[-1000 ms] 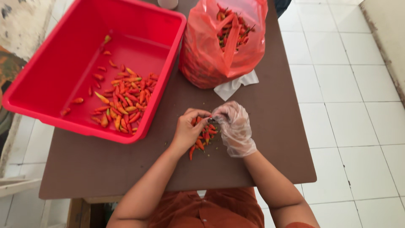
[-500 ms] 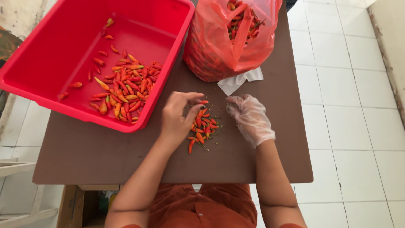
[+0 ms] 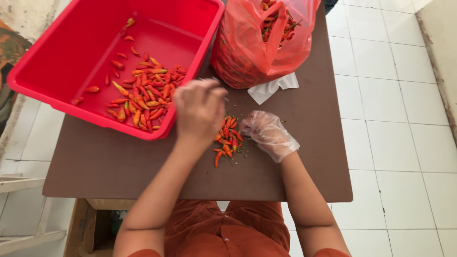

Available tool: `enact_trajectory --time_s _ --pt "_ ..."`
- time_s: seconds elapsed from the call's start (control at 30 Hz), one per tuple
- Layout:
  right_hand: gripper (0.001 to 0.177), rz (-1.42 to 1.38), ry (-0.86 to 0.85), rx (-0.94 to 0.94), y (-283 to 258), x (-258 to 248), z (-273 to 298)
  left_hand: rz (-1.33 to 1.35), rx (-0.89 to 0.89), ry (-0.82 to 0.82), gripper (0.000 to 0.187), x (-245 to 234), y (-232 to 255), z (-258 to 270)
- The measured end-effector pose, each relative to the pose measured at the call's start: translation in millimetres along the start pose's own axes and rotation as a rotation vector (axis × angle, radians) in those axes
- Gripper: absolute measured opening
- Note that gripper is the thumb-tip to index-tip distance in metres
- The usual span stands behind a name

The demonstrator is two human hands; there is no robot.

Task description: The person removes stems from small red chili peppers one at a time, placing the de-stemmed peppers into a red tray and discarding the stems onto the table. The person wears disposable gloves and works at a brown table with a large bag of peppers nearby.

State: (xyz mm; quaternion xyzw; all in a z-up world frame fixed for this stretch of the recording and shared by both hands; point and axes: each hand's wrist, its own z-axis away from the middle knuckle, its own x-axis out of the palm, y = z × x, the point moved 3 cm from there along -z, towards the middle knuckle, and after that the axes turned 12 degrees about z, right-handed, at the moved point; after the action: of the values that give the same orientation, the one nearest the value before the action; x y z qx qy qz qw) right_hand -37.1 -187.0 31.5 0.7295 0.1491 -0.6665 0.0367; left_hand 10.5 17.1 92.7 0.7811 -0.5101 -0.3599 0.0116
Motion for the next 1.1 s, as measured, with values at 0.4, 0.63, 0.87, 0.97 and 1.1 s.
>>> enact_trajectory --time_s 0.4,0.63,0.87,0.97,1.1 --pt "0.014 -0.36 0.544 0.167 -7 -36 8 0.868 -0.598 -0.255 0.026 92 -24 55" --pt "0.021 -0.3 0.535 0.125 -18 -33 7 0.73 -0.415 -0.229 0.025 80 -20 50" --pt "0.014 -0.258 0.56 0.137 -7 -15 7 0.693 -0.289 -0.27 0.023 80 -17 52" --pt "0.01 -0.127 0.495 0.191 -4 -11 8 0.774 -0.368 -0.316 0.021 87 -20 58" --pt "0.006 -0.393 0.309 0.346 13 -15 6 0.897 -0.524 -0.332 0.021 93 -29 62"
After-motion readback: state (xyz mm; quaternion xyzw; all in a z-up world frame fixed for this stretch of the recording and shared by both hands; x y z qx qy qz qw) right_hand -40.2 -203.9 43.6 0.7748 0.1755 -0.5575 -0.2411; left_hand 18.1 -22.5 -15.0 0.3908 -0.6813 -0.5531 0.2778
